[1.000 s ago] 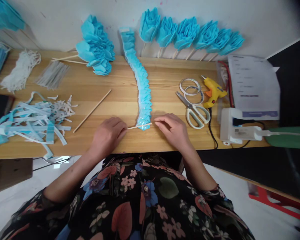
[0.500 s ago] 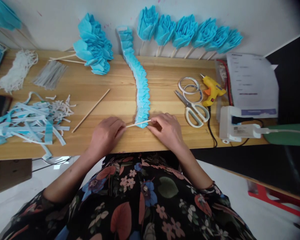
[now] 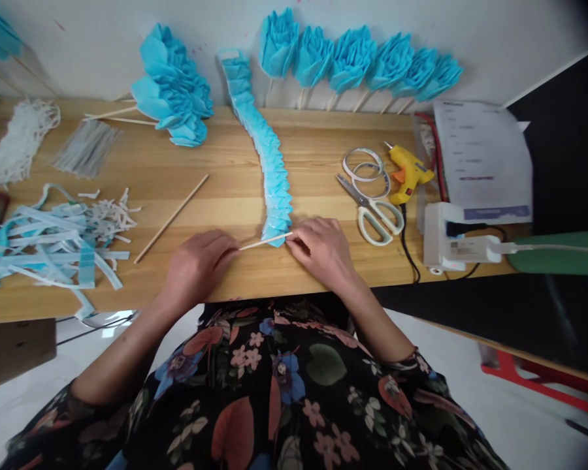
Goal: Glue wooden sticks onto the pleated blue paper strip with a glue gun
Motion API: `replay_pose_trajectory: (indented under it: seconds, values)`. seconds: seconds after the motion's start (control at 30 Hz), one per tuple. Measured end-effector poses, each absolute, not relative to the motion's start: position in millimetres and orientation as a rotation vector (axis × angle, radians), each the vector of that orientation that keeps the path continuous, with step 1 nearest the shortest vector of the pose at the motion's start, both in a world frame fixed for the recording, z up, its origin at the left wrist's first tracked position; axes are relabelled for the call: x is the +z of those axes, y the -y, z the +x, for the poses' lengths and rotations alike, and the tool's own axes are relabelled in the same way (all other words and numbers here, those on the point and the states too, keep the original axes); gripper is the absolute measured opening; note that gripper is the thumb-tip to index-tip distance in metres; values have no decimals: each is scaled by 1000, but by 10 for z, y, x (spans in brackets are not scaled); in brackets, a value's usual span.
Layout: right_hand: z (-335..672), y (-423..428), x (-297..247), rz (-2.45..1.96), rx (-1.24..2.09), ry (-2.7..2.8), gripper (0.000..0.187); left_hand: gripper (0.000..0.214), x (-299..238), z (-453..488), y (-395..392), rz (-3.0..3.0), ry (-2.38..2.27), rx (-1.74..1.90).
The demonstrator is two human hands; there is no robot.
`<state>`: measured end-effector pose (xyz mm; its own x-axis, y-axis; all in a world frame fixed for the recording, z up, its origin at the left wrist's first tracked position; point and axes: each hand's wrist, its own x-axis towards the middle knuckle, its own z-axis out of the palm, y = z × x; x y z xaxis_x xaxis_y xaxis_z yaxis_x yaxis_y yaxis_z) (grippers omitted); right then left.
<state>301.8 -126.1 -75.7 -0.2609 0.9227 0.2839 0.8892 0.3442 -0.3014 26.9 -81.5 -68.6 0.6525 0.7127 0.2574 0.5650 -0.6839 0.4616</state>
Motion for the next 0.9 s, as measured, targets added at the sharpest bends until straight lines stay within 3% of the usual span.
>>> replay_pose_trajectory:
  seconds: [0.73, 0.9]
  values:
    - [3166, 1153, -627, -1484, 76, 2343, 20, 34, -704, 350, 844, 2188, -1167, 595]
    - [3215, 1150, -618, -1516, 69, 2356, 22, 30, -628, 325, 818, 2059, -1375, 662]
